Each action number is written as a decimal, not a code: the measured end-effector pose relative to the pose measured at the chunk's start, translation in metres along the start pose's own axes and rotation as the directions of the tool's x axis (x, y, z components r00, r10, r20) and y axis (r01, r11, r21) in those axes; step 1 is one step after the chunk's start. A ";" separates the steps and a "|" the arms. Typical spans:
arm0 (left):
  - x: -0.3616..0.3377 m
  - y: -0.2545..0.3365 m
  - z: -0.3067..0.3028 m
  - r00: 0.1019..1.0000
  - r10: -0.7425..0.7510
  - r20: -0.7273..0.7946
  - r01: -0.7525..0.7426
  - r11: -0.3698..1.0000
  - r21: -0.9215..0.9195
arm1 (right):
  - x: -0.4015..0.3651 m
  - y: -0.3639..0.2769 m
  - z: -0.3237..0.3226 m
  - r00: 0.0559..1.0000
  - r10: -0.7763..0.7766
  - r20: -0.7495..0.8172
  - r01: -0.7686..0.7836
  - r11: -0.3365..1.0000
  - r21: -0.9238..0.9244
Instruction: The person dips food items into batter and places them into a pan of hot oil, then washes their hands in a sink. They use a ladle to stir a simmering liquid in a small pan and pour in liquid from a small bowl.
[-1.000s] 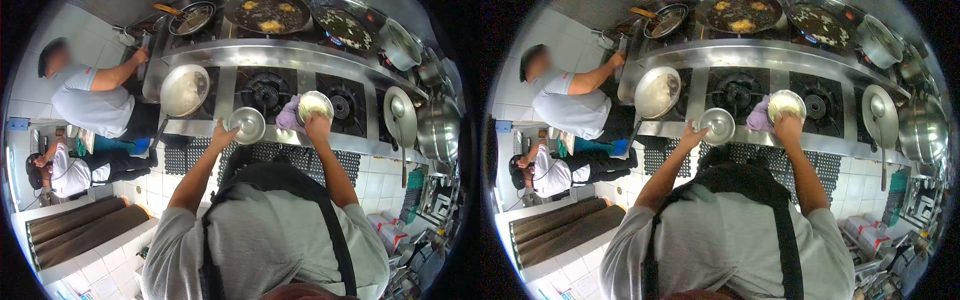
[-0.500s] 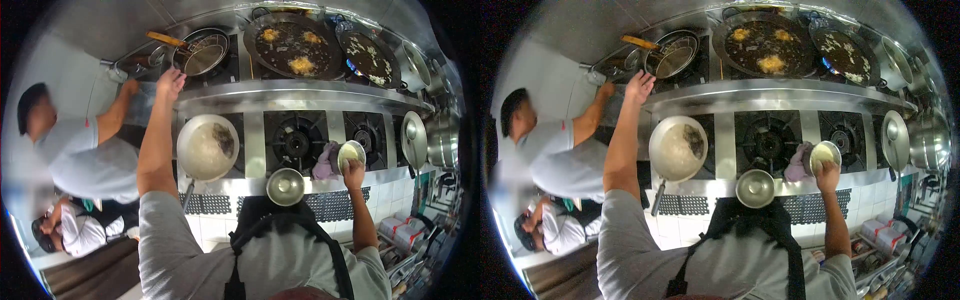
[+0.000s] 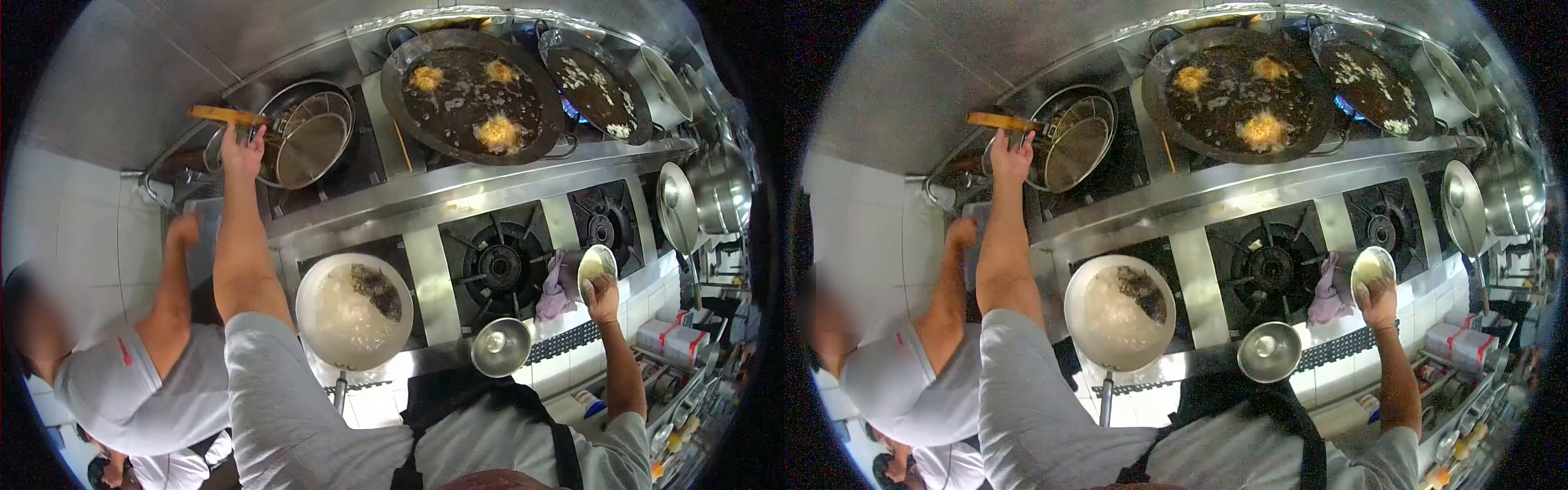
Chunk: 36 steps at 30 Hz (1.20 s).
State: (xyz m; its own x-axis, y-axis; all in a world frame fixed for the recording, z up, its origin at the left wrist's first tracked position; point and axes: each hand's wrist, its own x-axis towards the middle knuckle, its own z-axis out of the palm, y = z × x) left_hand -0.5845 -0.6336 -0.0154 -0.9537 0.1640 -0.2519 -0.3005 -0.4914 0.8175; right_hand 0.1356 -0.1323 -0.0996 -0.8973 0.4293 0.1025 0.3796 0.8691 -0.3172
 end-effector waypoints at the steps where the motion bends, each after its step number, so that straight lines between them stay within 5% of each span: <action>1: -0.003 0.002 0.004 1.000 -0.009 0.007 0.009 0.999 -0.051 | 0.000 0.000 0.001 1.000 0.013 -0.014 -0.013 1.000 0.001; 3: -0.003 0.003 0.013 1.000 0.001 0.022 0.001 0.997 -0.079 | -0.002 0.006 0.001 1.000 0.003 -0.009 -0.003 1.000 -0.023; 5: 0.009 0.003 0.013 0.996 -0.022 -0.085 -0.011 0.927 -0.374 | -0.001 0.007 0.000 1.000 0.008 0.016 -0.009 1.000 0.006; 7: 0.023 0.006 -0.011 0.993 0.061 -0.106 -0.098 0.918 -0.385 | 0.008 -0.012 -0.013 0.999 -0.037 -0.024 0.038 0.998 0.053; 8: 0.044 0.015 -0.046 0.986 -0.070 0.152 0.127 0.905 -0.405 | -0.003 -0.006 -0.012 0.984 0.164 0.074 -0.161 0.986 -0.042; 9: 0.046 0.026 -0.057 0.955 -0.173 0.242 0.259 0.884 -0.390 | 0.004 -0.019 -0.024 0.960 0.243 0.138 -0.243 0.970 -0.014; 10: 0.006 0.027 -0.015 0.988 0.041 -0.149 -0.072 0.977 -0.203 | 0.002 -0.014 -0.022 0.974 0.194 0.115 -0.195 0.981 -0.003; 11: 0.021 0.044 -0.045 0.990 -0.008 -0.140 -0.008 0.993 -0.120 | -0.002 -0.006 -0.015 0.987 0.134 0.094 -0.135 0.991 0.011; 13: -0.029 0.066 -0.009 0.898 -0.083 -0.433 0.055 0.995 -0.078 | -0.004 -0.003 -0.016 0.997 0.066 0.048 -0.065 0.998 -0.007; 17: -0.085 0.099 -0.041 0.966 -0.096 -0.241 0.086 0.995 -0.055 | -0.005 -0.001 -0.017 0.997 0.078 0.005 -0.078 0.997 -0.029; 19: -0.122 0.104 -0.048 0.972 -0.230 0.042 0.231 0.917 -0.326 | -0.006 0.003 -0.014 0.999 0.045 -0.018 -0.045 0.998 -0.036; 21: -0.173 0.091 -0.041 0.970 -0.196 0.141 0.235 0.901 -0.363 | -0.010 0.007 -0.011 0.998 0.035 -0.043 -0.037 0.999 -0.036; 25: -0.263 0.051 0.013 0.705 -0.606 0.367 0.690 0.706 -0.160 | -0.014 0.010 -0.013 0.997 0.045 -0.066 -0.046 0.999 -0.016; 28: -0.262 0.003 0.010 0.633 -0.730 0.258 0.765 0.640 -0.066 | -0.014 0.013 -0.016 0.994 0.107 -0.021 -0.107 0.994 -0.010; 32: -0.291 -0.004 0.048 0.748 -0.635 0.193 0.655 0.753 -0.065 | -0.017 0.023 -0.016 0.997 0.035 -0.072 -0.030 0.997 0.070; 36: -0.361 0.000 0.155 0.902 -0.431 0.035 0.403 0.867 0.294 | -0.021 0.034 -0.021 0.998 0.052 -0.032 -0.048 0.992 0.117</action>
State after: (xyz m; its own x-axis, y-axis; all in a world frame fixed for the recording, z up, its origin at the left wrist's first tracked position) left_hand -0.2387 -0.5597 0.1556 -0.7302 0.3897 -0.5612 -0.6416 -0.1086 0.7593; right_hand 0.1715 -0.1066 -0.0923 -0.8687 0.4814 0.1164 0.3928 0.8128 -0.4301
